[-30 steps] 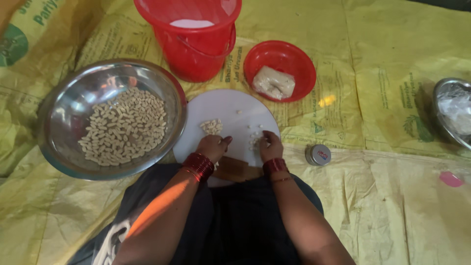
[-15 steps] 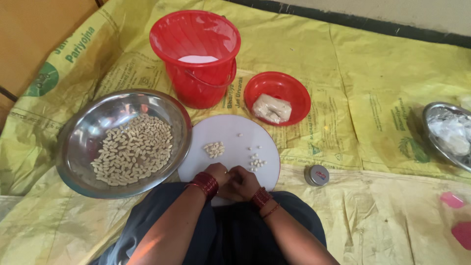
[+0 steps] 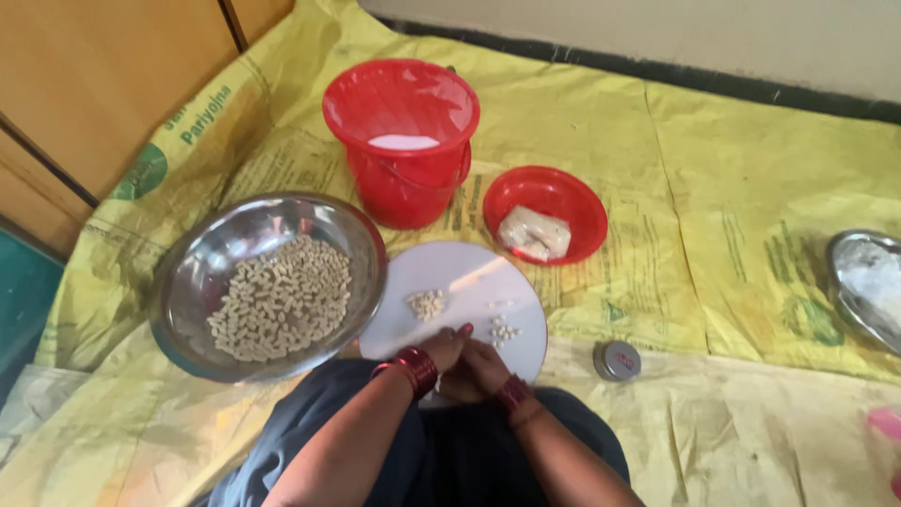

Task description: The person sits on the floor and peels small white root pieces by hand, removing the outer skin and placing the peeled pieces on a white plate. The person then gathers the peeled pieces from the plate and transfers them into a metal bowl.

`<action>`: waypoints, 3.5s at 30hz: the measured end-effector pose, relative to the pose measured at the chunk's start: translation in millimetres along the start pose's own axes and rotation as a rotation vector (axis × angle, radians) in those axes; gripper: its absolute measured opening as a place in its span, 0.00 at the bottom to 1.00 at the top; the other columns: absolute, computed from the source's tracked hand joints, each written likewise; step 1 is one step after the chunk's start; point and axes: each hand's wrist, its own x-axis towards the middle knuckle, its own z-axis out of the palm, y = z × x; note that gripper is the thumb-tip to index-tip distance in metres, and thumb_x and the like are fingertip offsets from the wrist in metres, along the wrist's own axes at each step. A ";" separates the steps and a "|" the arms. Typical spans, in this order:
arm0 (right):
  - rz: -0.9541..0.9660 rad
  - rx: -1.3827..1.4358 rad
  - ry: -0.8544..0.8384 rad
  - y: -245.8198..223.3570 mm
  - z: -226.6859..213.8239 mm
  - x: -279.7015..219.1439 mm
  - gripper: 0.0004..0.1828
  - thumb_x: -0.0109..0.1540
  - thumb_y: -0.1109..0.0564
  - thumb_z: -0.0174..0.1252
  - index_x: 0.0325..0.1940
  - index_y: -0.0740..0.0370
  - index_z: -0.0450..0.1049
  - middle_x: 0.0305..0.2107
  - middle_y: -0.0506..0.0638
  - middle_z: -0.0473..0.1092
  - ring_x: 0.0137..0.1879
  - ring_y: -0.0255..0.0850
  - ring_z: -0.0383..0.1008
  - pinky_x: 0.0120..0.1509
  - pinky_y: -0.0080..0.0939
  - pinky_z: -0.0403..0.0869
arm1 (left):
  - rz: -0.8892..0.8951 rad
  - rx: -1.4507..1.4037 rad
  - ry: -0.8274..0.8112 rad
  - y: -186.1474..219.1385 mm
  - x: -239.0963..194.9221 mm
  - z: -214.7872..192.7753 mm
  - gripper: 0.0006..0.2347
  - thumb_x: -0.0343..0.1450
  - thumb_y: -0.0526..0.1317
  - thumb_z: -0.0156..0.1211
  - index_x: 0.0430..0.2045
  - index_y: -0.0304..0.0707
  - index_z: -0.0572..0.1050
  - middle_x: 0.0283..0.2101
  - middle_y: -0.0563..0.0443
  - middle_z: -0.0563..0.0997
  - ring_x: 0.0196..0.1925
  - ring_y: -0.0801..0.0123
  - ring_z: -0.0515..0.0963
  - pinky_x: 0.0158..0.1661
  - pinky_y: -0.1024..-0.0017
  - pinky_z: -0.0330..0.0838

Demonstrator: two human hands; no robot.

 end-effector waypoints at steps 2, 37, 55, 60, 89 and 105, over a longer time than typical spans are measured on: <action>-0.060 -0.186 0.004 -11.8 7.6 0.5 0.17 0.68 0.53 0.55 0.58 0.65 0.74 0.43 0.51 0.77 0.47 0.39 0.77 0.53 0.42 0.77 | 0.103 0.089 -0.009 -2.4 11.3 -5.1 0.34 0.77 0.64 0.30 0.57 0.27 0.68 0.57 0.26 0.76 0.63 0.43 0.74 0.63 0.56 0.64; -0.325 -0.188 0.548 -43.2 -0.5 9.8 0.12 0.62 0.65 0.64 0.49 0.66 0.78 0.37 0.50 0.76 0.41 0.35 0.76 0.45 0.36 0.77 | 0.667 0.246 0.491 34.8 -15.5 -51.9 0.07 0.71 0.38 0.61 0.39 0.44 0.84 0.39 0.45 0.85 0.40 0.53 0.84 0.43 0.60 0.77; -0.180 0.117 0.381 -45.1 6.6 -1.7 0.08 0.64 0.65 0.61 0.47 0.68 0.77 0.42 0.53 0.76 0.46 0.41 0.77 0.50 0.41 0.78 | 0.555 0.317 0.341 38.8 -18.1 -36.0 0.09 0.68 0.38 0.59 0.38 0.51 0.84 0.42 0.45 0.82 0.44 0.49 0.82 0.46 0.57 0.76; -0.082 0.075 0.419 -42.1 -1.0 -6.9 0.08 0.62 0.65 0.60 0.46 0.68 0.77 0.42 0.54 0.78 0.49 0.41 0.79 0.54 0.39 0.79 | 0.513 0.421 0.269 43.7 -25.7 -34.3 0.10 0.66 0.35 0.59 0.39 0.47 0.82 0.42 0.46 0.82 0.43 0.50 0.82 0.46 0.58 0.76; -0.194 0.333 0.273 -17.4 -28.3 -3.6 0.08 0.64 0.60 0.62 0.48 0.61 0.79 0.39 0.51 0.77 0.43 0.41 0.76 0.46 0.45 0.77 | 0.526 -0.285 0.255 51.0 -40.4 -39.7 0.08 0.65 0.37 0.68 0.36 0.40 0.86 0.37 0.48 0.88 0.39 0.69 0.87 0.43 0.71 0.79; -0.553 -0.581 0.191 -61.6 13.2 -17.7 0.30 0.64 0.63 0.61 0.71 0.59 0.63 0.51 0.50 0.76 0.53 0.32 0.76 0.57 0.34 0.76 | 0.602 0.024 -0.095 1.2 25.4 -30.8 0.14 0.73 0.46 0.56 0.37 0.33 0.83 0.36 0.44 0.82 0.32 0.70 0.80 0.36 0.74 0.76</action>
